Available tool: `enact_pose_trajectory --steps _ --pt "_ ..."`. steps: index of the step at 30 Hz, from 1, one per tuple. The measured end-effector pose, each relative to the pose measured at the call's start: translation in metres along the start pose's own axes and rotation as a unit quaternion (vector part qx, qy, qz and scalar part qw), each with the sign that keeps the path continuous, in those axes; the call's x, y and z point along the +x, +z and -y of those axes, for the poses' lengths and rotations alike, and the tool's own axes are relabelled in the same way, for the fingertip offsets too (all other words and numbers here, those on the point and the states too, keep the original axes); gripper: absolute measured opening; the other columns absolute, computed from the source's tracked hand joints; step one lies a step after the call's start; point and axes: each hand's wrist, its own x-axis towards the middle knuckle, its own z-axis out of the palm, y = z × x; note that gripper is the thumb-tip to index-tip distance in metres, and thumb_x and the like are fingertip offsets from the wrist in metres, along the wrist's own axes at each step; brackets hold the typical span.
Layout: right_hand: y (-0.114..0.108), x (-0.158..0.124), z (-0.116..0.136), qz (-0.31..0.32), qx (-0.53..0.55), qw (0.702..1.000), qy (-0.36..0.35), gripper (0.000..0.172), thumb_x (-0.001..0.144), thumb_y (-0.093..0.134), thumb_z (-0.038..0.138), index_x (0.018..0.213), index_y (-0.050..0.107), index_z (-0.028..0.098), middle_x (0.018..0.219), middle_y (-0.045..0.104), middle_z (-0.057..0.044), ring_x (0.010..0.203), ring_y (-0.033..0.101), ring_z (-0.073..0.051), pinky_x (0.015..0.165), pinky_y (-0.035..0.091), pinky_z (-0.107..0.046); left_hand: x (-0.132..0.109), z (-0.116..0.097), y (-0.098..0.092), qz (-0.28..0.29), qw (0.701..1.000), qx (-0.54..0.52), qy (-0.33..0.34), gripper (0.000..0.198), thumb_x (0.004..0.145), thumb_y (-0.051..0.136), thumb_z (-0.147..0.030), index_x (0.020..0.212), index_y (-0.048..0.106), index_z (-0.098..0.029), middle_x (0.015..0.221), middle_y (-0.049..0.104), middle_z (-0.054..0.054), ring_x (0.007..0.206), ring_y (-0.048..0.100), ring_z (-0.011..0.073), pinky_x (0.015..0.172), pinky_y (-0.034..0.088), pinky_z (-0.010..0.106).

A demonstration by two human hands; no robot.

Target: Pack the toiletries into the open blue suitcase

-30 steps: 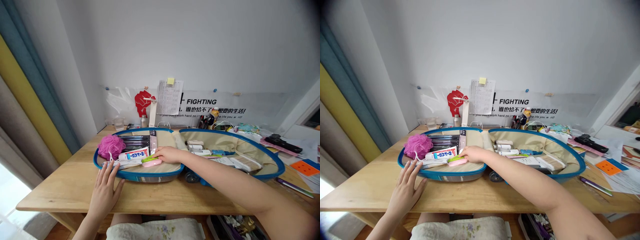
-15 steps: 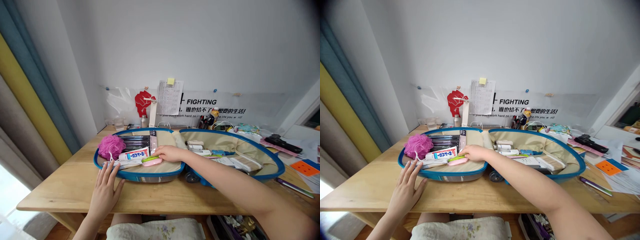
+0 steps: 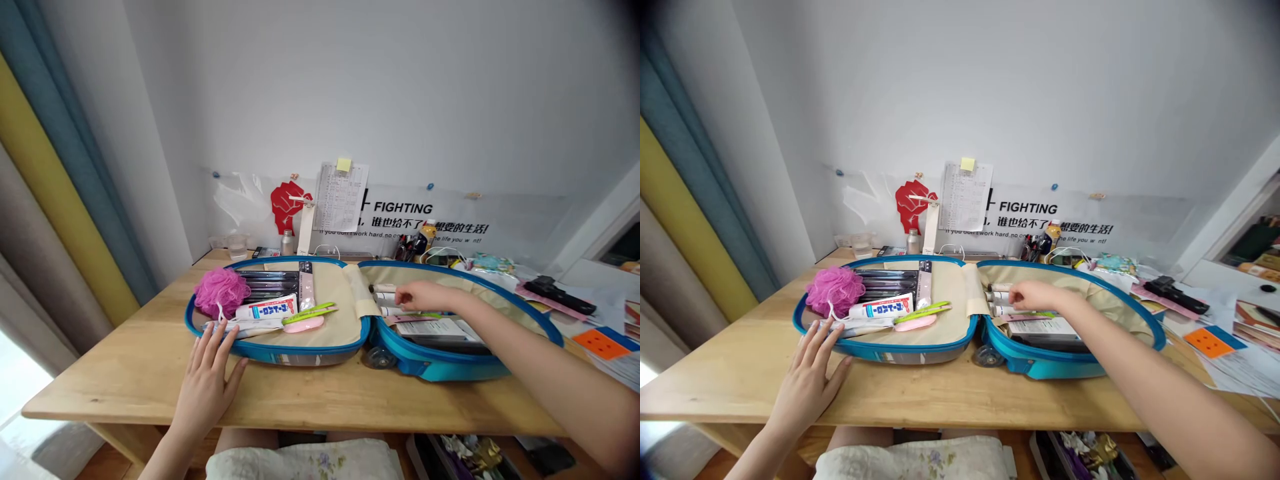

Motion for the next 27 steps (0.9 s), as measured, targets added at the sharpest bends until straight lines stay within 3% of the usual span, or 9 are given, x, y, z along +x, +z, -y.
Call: enact_pose_trajectory --steps 7,24,27 --pt "0.027 -0.021 -0.023 -0.017 -0.06 0.998 0.009 0.024 0.068 0.058 0.026 0.09 0.068 0.021 0.1 0.066 -0.01 0.091 0.064 -0.026 0.075 0.048 -0.034 0.0 -0.001 0.001 -0.002 1.0 -0.003 0.001 0.064 0.094 0.045 -0.034 0.152 0.02 -0.025 0.153 0.034 0.012 0.144 0.023 0.0313 0.114 0.028 0.053" --pt "0.039 -0.03 -0.021 -0.061 0.011 0.998 0.0 0.001 0.069 0.058 0.026 0.069 0.059 0.026 0.083 0.067 -0.015 0.071 0.06 -0.024 0.067 0.041 -0.038 0.0 -0.001 -0.001 0.004 1.0 0.0 -0.007 0.064 0.094 0.047 -0.034 0.152 0.019 -0.026 0.151 0.037 0.012 0.143 0.026 0.0326 0.111 0.032 0.054" --pt "0.04 -0.037 -0.021 -0.044 0.04 0.998 0.03 0.008 0.071 0.057 0.03 0.064 0.053 0.028 0.077 0.067 -0.014 0.066 0.056 -0.021 0.065 0.04 -0.038 0.0 0.0 0.0 0.005 1.0 0.002 -0.006 0.064 0.094 0.047 -0.034 0.152 0.02 -0.026 0.151 0.038 0.013 0.143 0.026 0.0326 0.111 0.032 0.054"
